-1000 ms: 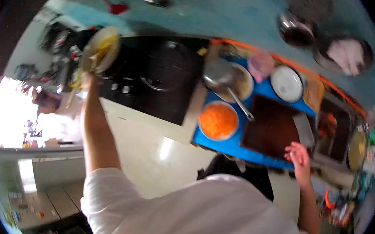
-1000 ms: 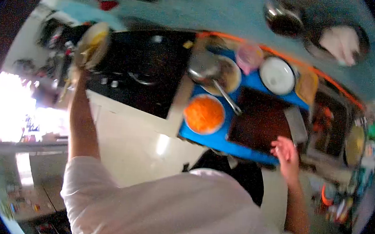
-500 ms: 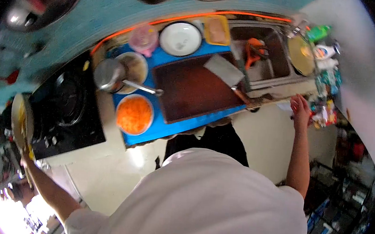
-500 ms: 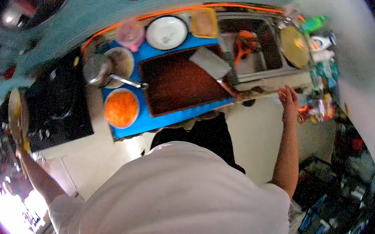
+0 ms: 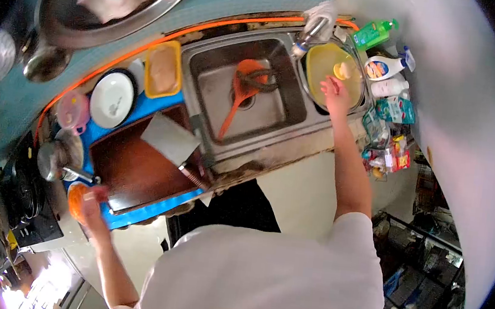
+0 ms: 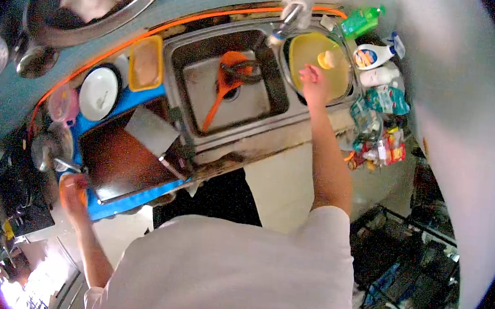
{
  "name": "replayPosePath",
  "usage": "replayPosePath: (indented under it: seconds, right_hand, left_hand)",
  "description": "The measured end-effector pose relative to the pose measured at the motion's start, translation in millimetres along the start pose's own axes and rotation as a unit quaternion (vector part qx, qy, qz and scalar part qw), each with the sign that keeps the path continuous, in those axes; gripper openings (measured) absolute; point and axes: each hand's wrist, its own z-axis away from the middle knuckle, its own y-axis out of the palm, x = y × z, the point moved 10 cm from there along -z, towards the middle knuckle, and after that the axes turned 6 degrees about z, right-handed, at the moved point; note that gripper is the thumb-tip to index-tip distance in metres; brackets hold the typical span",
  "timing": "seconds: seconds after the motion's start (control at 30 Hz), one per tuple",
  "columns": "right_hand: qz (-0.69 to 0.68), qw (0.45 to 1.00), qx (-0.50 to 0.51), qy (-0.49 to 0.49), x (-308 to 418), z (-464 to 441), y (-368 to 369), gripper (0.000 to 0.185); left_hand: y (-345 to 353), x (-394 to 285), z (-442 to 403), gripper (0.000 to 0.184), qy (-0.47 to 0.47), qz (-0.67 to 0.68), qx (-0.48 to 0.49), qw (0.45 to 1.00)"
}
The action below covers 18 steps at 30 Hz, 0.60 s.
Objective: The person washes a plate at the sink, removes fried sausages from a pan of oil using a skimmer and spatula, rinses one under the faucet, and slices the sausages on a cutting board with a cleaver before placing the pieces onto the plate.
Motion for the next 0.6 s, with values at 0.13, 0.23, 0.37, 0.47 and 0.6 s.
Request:
replayPosePath:
  seconds: [0.13,0.23,0.37,0.47,0.6]
  right_hand:
    - [-0.02,0.999,-0.027,-0.012,-6.0,-83.9,-6.0,0.022]
    - [0.096,0.993,-0.002,-0.068,-29.5,-137.4,10.4,0.027]
    - [0.217,0.968,0.046,-0.116,-33.7,-175.5,53.8,0.032]
    - [0.134,0.964,0.106,-0.204,-51.2,-182.7,90.6,0.036]
    - [0.156,0.968,0.081,-0.177,-59.6,-183.2,99.5,0.035]
  left_hand:
    - [245.7,34.4,-8.5,0.019,-0.136,0.003,0.205,0.969]
    - [396.9,95.8,-11.9,0.025,-0.432,0.386,0.157,0.799]
    - [535.9,167.9,-46.6,0.023,-0.498,0.5,0.025,0.708]
    - [577.4,185.1,-68.3,0.025,-0.478,0.523,-0.039,0.704]
    - [613.9,219.4,-82.0,0.031,-0.483,0.537,-0.073,0.688]
